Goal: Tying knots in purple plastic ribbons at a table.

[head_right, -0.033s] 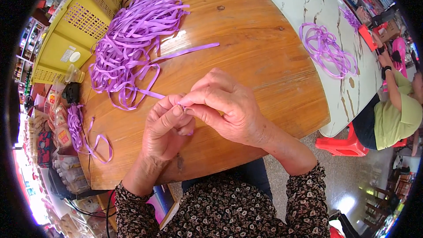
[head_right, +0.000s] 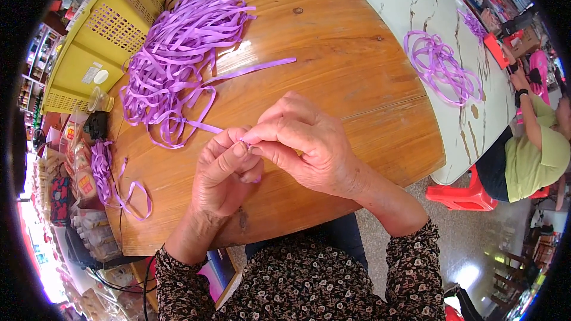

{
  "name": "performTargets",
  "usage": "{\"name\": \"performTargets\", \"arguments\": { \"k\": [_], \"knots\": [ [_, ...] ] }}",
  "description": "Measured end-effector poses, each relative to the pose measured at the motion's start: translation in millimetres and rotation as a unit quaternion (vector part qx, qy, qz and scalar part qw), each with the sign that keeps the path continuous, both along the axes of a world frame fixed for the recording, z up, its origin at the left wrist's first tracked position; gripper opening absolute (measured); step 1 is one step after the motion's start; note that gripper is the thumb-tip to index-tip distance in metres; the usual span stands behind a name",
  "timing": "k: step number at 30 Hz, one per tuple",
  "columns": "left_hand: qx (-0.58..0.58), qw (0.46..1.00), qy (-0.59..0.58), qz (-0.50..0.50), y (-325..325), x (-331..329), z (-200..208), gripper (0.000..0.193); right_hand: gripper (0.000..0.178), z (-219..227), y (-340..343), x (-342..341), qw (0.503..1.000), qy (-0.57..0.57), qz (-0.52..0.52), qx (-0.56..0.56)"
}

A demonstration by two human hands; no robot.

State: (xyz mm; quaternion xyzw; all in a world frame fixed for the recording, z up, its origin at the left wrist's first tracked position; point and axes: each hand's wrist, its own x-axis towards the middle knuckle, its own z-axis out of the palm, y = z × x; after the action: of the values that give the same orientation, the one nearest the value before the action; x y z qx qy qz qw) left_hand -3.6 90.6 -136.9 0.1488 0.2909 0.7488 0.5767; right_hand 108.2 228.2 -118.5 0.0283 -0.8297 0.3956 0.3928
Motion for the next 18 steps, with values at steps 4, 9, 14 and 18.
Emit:
{"name": "performTargets", "arguments": {
  "k": [4, 9, 14, 18],
  "knots": [
    [-0.02, 1.0, 0.002, -0.003, -0.2, -1.1, -1.6, 0.012, 0.02, -1.0, 2.2, -1.0, 1.0, 0.006, -0.003, 0.025],
    [-0.017, 1.0, -0.01, -0.02, 2.2, -2.5, -6.6, 0.011, 0.021, -2.0, 3.2, 0.3, 1.0, 0.002, -0.001, 0.024],
    [-0.026, 1.0, -0.003, -0.015, 0.2, -0.8, -4.2, 0.011, 0.018, -4.5, 1.7, 2.0, 0.995, -0.014, 0.052, -0.084],
    [-0.015, 1.0, 0.009, -0.018, -1.5, -0.4, -2.1, 0.01, 0.016, -7.8, -1.9, 4.4, 0.974, -0.038, 0.104, -0.197]
  ]
}}
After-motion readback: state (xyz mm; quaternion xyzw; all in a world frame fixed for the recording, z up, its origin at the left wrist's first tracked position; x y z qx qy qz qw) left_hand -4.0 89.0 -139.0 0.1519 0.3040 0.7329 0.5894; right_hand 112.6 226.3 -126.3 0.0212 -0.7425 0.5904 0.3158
